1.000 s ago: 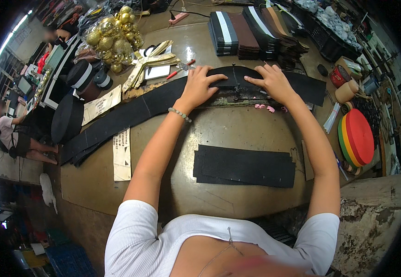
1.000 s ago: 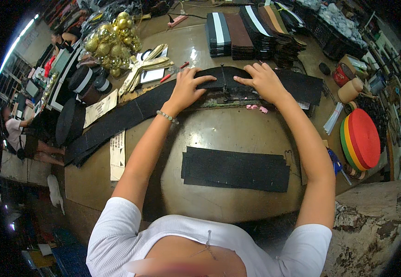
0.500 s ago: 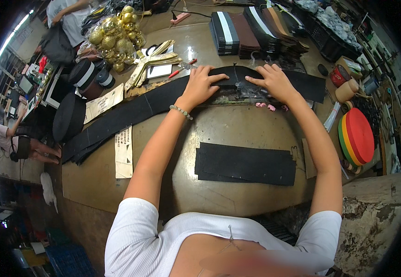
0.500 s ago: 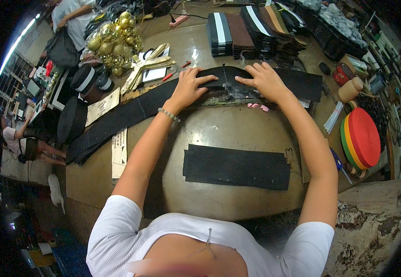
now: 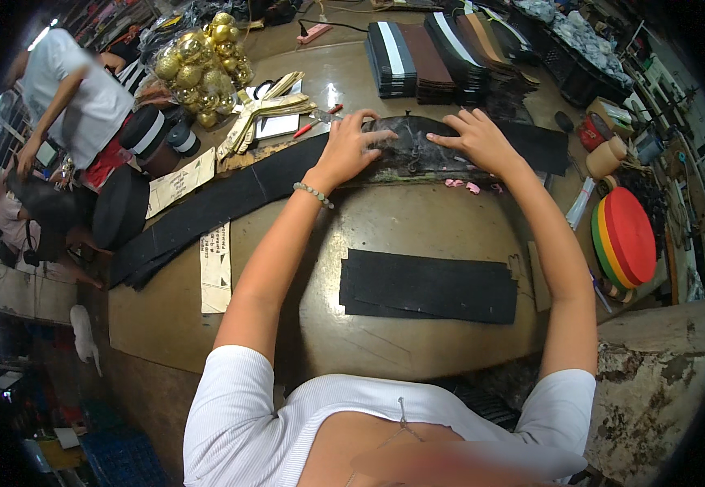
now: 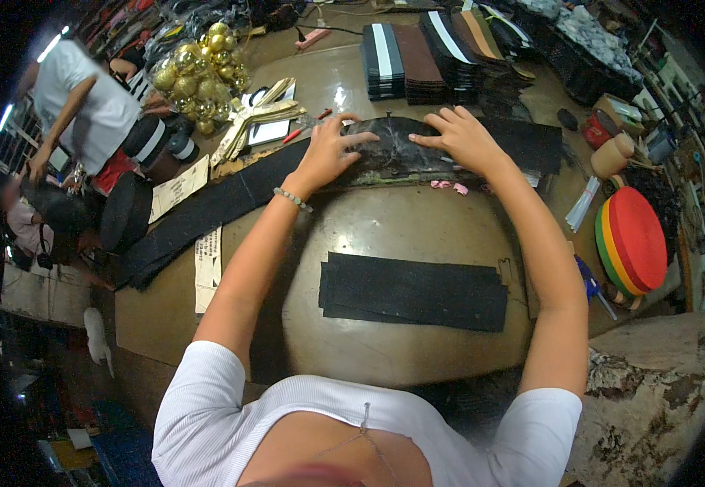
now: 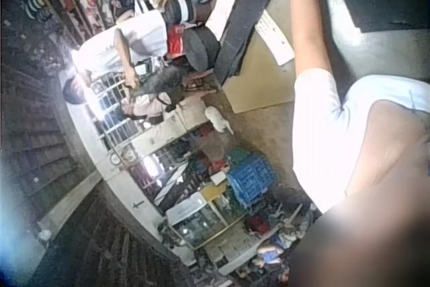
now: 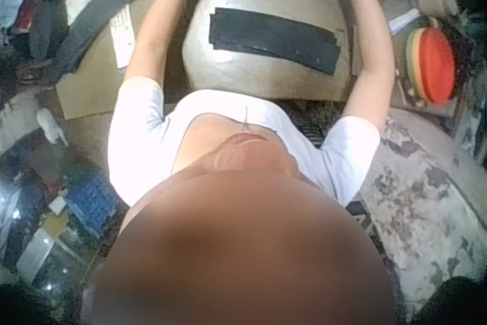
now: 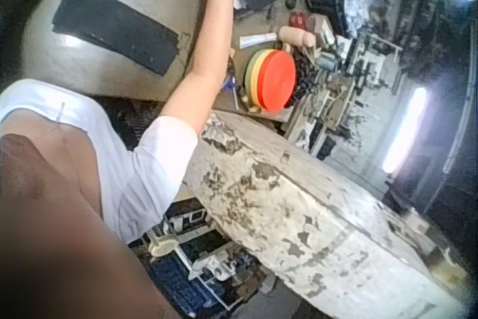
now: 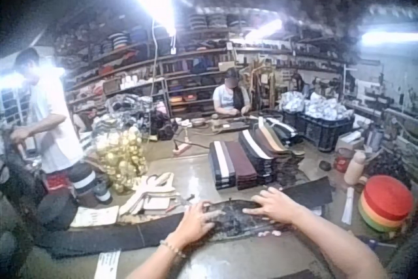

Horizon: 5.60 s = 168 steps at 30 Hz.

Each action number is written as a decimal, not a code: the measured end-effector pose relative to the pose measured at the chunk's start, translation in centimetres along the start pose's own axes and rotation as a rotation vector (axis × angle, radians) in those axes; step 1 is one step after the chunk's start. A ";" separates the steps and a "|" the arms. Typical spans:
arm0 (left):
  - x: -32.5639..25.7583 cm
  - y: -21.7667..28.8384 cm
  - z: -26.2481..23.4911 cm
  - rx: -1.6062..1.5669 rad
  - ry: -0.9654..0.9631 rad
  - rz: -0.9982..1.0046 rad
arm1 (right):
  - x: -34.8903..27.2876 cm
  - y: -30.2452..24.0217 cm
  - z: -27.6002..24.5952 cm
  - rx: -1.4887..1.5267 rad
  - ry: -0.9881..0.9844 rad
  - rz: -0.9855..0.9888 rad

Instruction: The person places a black cylindrical object on the table, then repeatedly cuts long black fabric strips using a manual guillotine-style cutter. They stack the cut pieces and later unroll a long multicolored striped fabric strip, placing paper templates on it.

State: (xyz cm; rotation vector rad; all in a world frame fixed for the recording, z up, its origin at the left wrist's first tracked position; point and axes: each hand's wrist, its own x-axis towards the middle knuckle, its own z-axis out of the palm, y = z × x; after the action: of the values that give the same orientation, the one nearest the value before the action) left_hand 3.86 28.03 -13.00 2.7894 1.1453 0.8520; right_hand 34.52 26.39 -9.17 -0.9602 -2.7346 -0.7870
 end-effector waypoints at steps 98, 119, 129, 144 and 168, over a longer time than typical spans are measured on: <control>0.3 16.5 -7.7 -0.111 0.347 0.164 | 11.6 -19.4 -5.6 -0.045 -0.105 0.107; 0.0 3.7 -2.6 -0.062 0.192 0.083 | 1.1 -1.6 -8.9 -0.013 0.023 0.113; 1.4 1.5 -2.1 -0.036 0.008 -0.002 | 1.3 -0.3 -2.0 0.195 0.065 0.204; 0.6 0.9 -0.3 0.019 0.086 0.048 | 0.7 -0.6 0.8 -0.078 0.176 0.095; 0.0 0.6 0.8 0.065 0.029 0.043 | -0.2 -1.3 1.5 -0.103 0.141 0.061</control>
State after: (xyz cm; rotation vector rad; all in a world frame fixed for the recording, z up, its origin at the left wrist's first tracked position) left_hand 4.64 27.77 -13.55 2.8732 1.1407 0.8772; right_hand 33.91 26.17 -11.08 -0.9630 -2.5551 -0.9537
